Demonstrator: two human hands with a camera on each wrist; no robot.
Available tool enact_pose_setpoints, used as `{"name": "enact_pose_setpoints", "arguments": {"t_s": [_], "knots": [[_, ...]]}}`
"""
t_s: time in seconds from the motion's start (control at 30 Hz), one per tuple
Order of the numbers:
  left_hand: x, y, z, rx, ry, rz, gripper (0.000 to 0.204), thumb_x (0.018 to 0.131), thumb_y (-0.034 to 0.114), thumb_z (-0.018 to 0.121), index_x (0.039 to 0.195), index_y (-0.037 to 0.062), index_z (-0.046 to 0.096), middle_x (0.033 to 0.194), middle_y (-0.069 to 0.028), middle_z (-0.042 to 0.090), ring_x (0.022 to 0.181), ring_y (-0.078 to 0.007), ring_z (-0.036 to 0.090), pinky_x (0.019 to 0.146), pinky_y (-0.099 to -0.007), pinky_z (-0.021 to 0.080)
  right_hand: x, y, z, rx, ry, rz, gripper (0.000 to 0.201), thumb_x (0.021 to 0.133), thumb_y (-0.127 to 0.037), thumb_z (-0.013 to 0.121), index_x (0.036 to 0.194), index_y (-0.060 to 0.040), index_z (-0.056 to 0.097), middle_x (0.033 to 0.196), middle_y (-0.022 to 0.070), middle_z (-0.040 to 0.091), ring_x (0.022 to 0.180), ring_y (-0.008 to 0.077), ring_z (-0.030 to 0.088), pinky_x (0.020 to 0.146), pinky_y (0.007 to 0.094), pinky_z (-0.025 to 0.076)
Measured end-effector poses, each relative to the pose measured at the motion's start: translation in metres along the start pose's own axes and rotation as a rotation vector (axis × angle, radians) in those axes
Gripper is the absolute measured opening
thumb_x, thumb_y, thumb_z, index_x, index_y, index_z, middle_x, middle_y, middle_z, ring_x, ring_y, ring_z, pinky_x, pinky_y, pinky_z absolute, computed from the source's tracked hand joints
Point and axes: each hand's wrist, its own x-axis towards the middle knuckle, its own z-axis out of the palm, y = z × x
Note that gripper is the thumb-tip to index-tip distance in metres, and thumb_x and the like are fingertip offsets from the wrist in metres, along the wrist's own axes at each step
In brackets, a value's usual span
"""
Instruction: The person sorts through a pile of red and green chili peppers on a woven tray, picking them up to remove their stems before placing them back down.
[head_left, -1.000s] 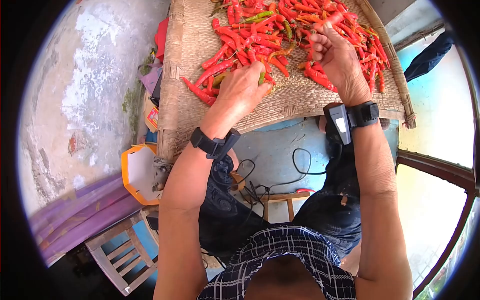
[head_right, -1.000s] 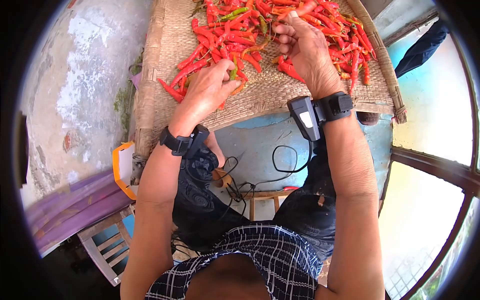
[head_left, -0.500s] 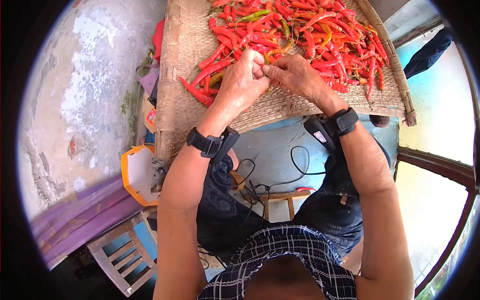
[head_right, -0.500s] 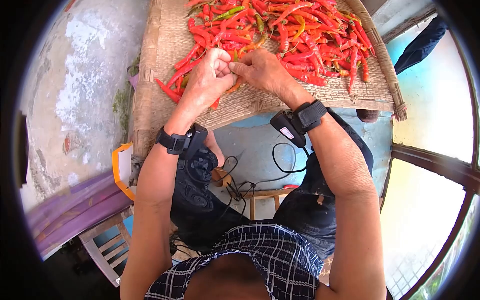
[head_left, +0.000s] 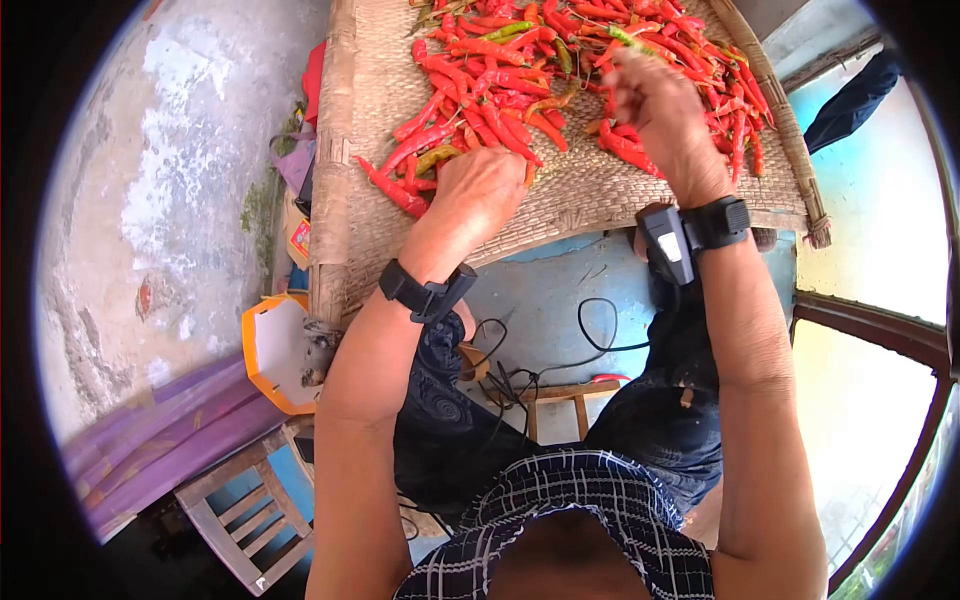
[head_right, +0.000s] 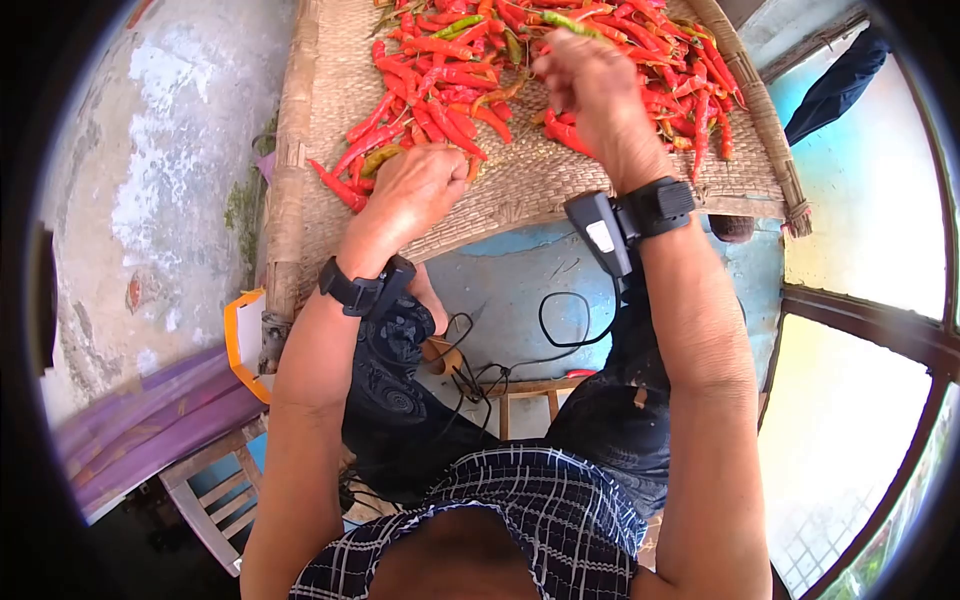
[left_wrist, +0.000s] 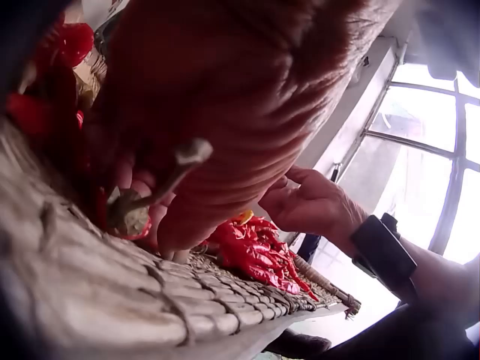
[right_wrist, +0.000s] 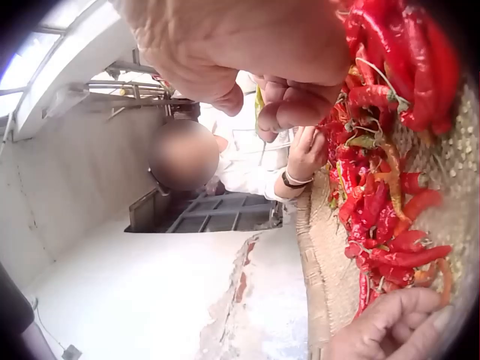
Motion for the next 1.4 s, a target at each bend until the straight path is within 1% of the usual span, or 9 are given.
{"name": "enact_pose_setpoints", "arguments": {"t_s": [0.17, 0.27, 0.53, 0.63, 0.7, 0.97, 1.1, 1.2, 1.4], "knots": [[0.001, 0.004, -0.011, 0.038, -0.055, -0.036, 0.011, 0.074, 0.015, 0.061, 0.076, 0.0038, 0.060, 0.069, -0.0122, 0.060, 0.069, -0.0301, 0.061, 0.060, -0.0399, 0.046, -0.010, 0.027, 0.019, -0.758, -0.322, -0.137, 0.022, 0.085, -0.014, 0.061, 0.102, -0.0003, 0.063, 0.068, 0.0050, 0.060, 0.059, 0.0163, 0.058, 0.056, 0.0309, 0.048], [0.003, -0.005, -0.028, -0.456, -0.131, -0.191, 0.014, 0.079, 0.017, 0.058, 0.080, 0.0029, 0.061, 0.066, -0.0021, 0.056, 0.065, -0.0103, 0.055, 0.058, -0.0284, 0.043, -0.009, 0.050, 0.019, -0.924, -0.359, -0.405, 0.025, 0.080, -0.009, 0.063, 0.105, -0.0050, 0.063, 0.068, 0.0086, 0.060, 0.064, 0.0216, 0.060, 0.063, 0.0340, 0.050], [0.005, -0.003, -0.056, -0.821, -0.179, -0.201, 0.015, 0.084, 0.019, 0.056, 0.084, 0.0040, 0.058, 0.076, 0.0033, 0.053, 0.073, -0.0052, 0.047, 0.065, -0.0209, 0.039, -0.023, 0.036, 0.039, -0.810, -0.513, -0.379, 0.014, 0.083, -0.011, 0.064, 0.095, -0.0055, 0.066, 0.065, 0.0064, 0.060, 0.062, 0.0188, 0.058, 0.061, 0.0313, 0.048], [0.003, -0.027, -0.048, -0.547, 0.109, -0.143, 0.016, 0.086, 0.018, 0.055, 0.091, 0.0032, 0.058, 0.077, -0.0031, 0.058, 0.072, -0.0152, 0.055, 0.068, -0.0298, 0.044, -0.015, 0.031, 0.032, -0.667, -0.483, -0.212, 0.015, 0.088, -0.017, 0.061, 0.090, -0.0035, 0.066, 0.064, 0.0019, 0.059, 0.060, 0.0117, 0.055, 0.057, 0.0271, 0.046], [-0.004, -0.047, -0.048, 0.253, 0.383, 0.036, 0.020, 0.087, 0.016, 0.052, 0.102, 0.0030, 0.056, 0.083, -0.0139, 0.063, 0.078, -0.0316, 0.059, 0.072, -0.0409, 0.046, -0.010, 0.017, 0.024, -0.573, -0.395, -0.075, 0.021, 0.091, -0.022, 0.058, 0.090, -0.0030, 0.066, 0.066, -0.0007, 0.060, 0.059, 0.0060, 0.053, 0.054, 0.0233, 0.043], [-0.001, -0.051, -0.046, 0.272, -0.032, -0.338, 0.037, 0.083, 0.015, 0.056, 0.118, 0.0044, 0.052, 0.102, -0.0235, 0.061, 0.095, -0.0391, 0.058, 0.084, -0.0470, 0.045, 0.009, -0.002, -0.013, 0.388, 0.178, 0.050, 0.016, 0.091, -0.022, 0.058, 0.090, -0.0068, 0.058, 0.071, 0.0023, 0.060, 0.058, 0.0089, 0.049, 0.048, 0.0232, 0.041], [0.001, -0.048, -0.043, 0.115, 0.052, -0.286, 0.036, 0.082, 0.013, 0.057, 0.115, 0.0029, 0.050, 0.098, -0.0233, 0.062, 0.094, -0.0381, 0.060, 0.081, -0.0451, 0.047, -0.005, 0.012, 0.010, 0.146, -0.007, 0.158, 0.020, 0.089, -0.025, 0.061, 0.090, -0.0057, 0.059, 0.070, 0.0017, 0.060, 0.057, 0.0083, 0.050, 0.048, 0.0228, 0.041], [0.003, -0.042, -0.035, -0.045, 0.047, -0.271, 0.039, 0.081, 0.009, 0.059, 0.119, 0.0033, 0.049, 0.101, -0.0211, 0.062, 0.096, -0.0342, 0.061, 0.081, -0.0413, 0.047, -0.017, 0.013, 0.033, -0.465, -0.234, -0.016, 0.021, 0.088, -0.020, 0.061, 0.095, -0.0010, 0.065, 0.070, 0.0033, 0.062, 0.060, 0.0098, 0.056, 0.053, 0.0242, 0.045], [0.005, -0.014, -0.029, -0.473, 0.121, -0.189, 0.031, 0.080, -0.003, 0.060, 0.109, 0.0028, 0.050, 0.091, -0.0109, 0.064, 0.081, -0.0163, 0.062, 0.072, -0.0307, 0.050, -0.015, 0.037, 0.038, -0.754, -0.323, -0.228, 0.023, 0.086, -0.021, 0.063, 0.092, 0.0013, 0.065, 0.069, 0.0114, 0.062, 0.063, 0.0146, 0.059, 0.059, 0.0315, 0.048]]}}
